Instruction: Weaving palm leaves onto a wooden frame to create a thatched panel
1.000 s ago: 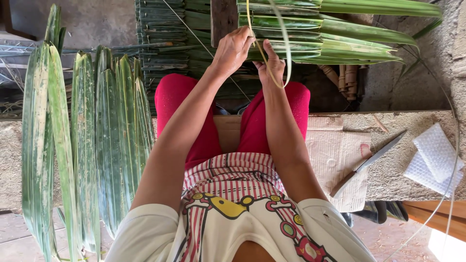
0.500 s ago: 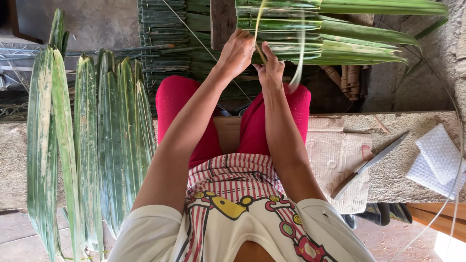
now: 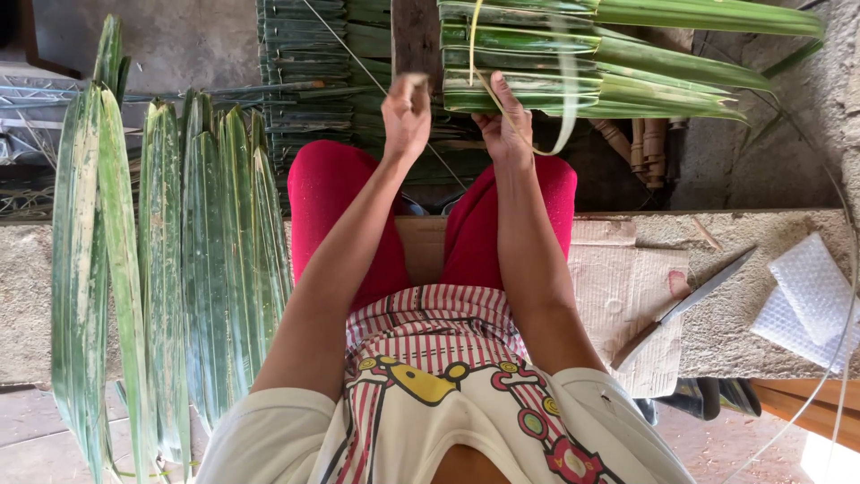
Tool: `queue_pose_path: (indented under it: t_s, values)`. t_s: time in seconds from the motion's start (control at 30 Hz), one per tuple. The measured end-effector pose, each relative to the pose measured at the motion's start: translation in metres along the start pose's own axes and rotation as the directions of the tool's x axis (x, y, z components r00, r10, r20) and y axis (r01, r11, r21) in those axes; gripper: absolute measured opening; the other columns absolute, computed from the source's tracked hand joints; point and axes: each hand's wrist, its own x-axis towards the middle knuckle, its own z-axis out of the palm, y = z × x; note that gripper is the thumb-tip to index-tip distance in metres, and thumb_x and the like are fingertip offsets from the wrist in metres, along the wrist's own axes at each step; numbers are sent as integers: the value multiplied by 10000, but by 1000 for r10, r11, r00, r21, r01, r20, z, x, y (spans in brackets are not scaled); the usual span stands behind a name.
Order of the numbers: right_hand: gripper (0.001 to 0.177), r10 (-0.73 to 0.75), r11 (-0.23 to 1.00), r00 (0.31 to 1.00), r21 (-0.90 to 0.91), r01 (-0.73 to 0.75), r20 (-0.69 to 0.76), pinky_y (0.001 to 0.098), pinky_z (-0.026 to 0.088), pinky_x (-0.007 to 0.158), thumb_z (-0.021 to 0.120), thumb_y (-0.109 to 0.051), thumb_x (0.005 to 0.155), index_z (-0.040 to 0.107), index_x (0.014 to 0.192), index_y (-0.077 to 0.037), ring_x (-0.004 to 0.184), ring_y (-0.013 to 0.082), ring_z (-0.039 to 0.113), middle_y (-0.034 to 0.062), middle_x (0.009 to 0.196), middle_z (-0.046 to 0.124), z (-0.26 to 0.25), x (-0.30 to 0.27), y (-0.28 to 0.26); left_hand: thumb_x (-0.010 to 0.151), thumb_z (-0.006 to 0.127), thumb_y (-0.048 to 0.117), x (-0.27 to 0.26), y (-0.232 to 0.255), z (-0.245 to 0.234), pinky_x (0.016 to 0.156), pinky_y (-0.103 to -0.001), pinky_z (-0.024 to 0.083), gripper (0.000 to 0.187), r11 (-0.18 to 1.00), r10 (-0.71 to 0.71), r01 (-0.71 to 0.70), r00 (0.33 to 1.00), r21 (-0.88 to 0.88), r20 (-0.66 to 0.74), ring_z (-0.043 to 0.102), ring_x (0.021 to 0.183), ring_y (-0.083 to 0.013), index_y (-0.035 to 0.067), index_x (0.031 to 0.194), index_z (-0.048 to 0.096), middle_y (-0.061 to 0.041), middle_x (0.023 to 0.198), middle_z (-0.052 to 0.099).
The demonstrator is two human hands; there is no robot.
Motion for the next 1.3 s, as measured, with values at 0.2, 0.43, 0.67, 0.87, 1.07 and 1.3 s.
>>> queue_pose_path:
  t_s: [0.2, 0.43, 0.67, 0.87, 1.07, 1.3]
  values:
    - [402, -69, 996, 993, -49, 74, 96, 313, 331, 419, 965, -254, 629, 662, 819, -72, 579, 194, 537, 88, 738, 634, -3, 0, 2, 980, 652, 87, -12, 9, 25, 743, -292, 515, 124, 924, -156, 195, 978, -328, 142, 642, 923, -89, 69, 1023, 767, -5, 1013, 760]
    - [456, -11, 988, 995, -156, -4, -94, 277, 272, 453, 936, -219, 612, 758, 935, 48, 611, 194, 346, 112, 1078, 734, 9, -20, -10, 900, 536, 134, -62, 28, 4, 566, -444, 364, 318, 802, -595, 542, 682, 252, 426, 498, 592, -190, 92, 589, 483, -57, 613, 528]
    - [447, -5, 997, 999, -75, 9, 48, 450, 515, 722, 950, -219, 623, 729, 967, -41, 873, 293, 702, 108, 974, 758, -3, 6, 8, 998, 695, 186, -53, 105, -42, 705, -372, 514, 442, 514, -296, 465, 885, -721, 360, 660, 767, -258, -106, 1314, 592, -219, 927, 734]
    - [522, 24, 998, 990, -65, -15, 142, 434, 605, 760, 918, -291, 662, 741, 1043, 19, 870, 324, 737, 169, 988, 772, -4, -5, 14, 1025, 678, 73, -29, 79, -28, 758, -295, 591, 126, 968, 221, -200, 966, -152, 138, 714, 844, -191, 24, 1129, 730, -118, 1003, 725]
    - [565, -9, 748, 998, -663, 44, 56, 213, 492, 852, 805, -562, 730, 790, 1165, -202, 913, 51, 615, -48, 982, 656, -19, 29, 49, 1111, 495, 118, -43, 92, -24, 761, -273, 407, 119, 945, 98, -42, 983, -324, 158, 458, 794, -112, 51, 1084, 589, -24, 895, 539]
    - [885, 8, 993, 992, 119, -23, 128, 772, 346, 1078, 947, -129, 799, 355, 1366, 205, 1200, 646, 558, 447, 1309, 527, -33, 73, 100, 1112, 480, 97, -144, 221, -97, 488, -230, 429, 236, 645, -463, 413, 881, -643, 101, 470, 443, -72, 27, 931, 616, -16, 540, 498]
